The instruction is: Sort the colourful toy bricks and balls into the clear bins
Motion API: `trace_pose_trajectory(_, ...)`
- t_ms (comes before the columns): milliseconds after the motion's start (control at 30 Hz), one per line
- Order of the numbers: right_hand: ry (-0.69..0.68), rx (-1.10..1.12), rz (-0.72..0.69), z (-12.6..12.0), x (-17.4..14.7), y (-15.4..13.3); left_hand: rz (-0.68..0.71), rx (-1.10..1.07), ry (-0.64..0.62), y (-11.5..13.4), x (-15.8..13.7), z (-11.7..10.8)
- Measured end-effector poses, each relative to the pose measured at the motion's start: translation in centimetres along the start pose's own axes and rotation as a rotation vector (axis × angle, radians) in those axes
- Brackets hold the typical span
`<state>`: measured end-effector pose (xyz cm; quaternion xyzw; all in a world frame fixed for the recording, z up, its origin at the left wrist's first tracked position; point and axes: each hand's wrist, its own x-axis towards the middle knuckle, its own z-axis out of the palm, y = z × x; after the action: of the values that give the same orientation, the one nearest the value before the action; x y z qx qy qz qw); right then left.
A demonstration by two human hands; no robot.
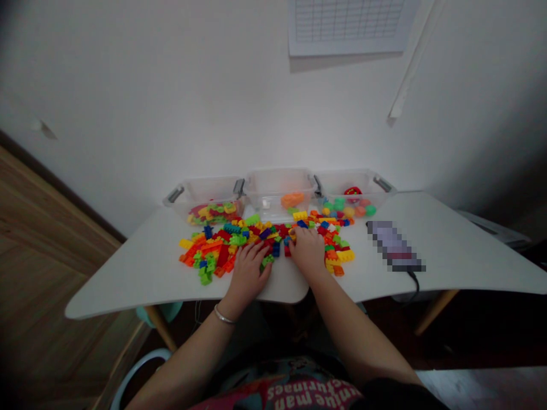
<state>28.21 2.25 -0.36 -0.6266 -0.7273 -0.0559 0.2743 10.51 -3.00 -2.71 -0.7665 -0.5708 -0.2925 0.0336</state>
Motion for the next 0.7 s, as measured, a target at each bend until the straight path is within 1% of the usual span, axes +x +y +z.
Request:
trace_pose_trajectory(133,-0.04,0.002,0.04,-0.2,0.1,0.0,-0.008,0.004,-0.014,0.0,0.0,0.0)
trace_pose_trajectory(467,0.042,-0.016,0.029,0.1,-0.1,1.1,-0.009,-0.007,-0.002,0.0,0.0,0.1)
trace_pose_trajectory(567,0.085,0.078,0.023,-0.3,0.5,1.4,-0.013,-0.005,-0.011,0.0,0.0,0.0)
trace_pose_trajectory(700,0.214,0.297,-0.008,-1.4,2.5,1.9,-0.016,-0.006,-0.012,0.0,0.0,0.0)
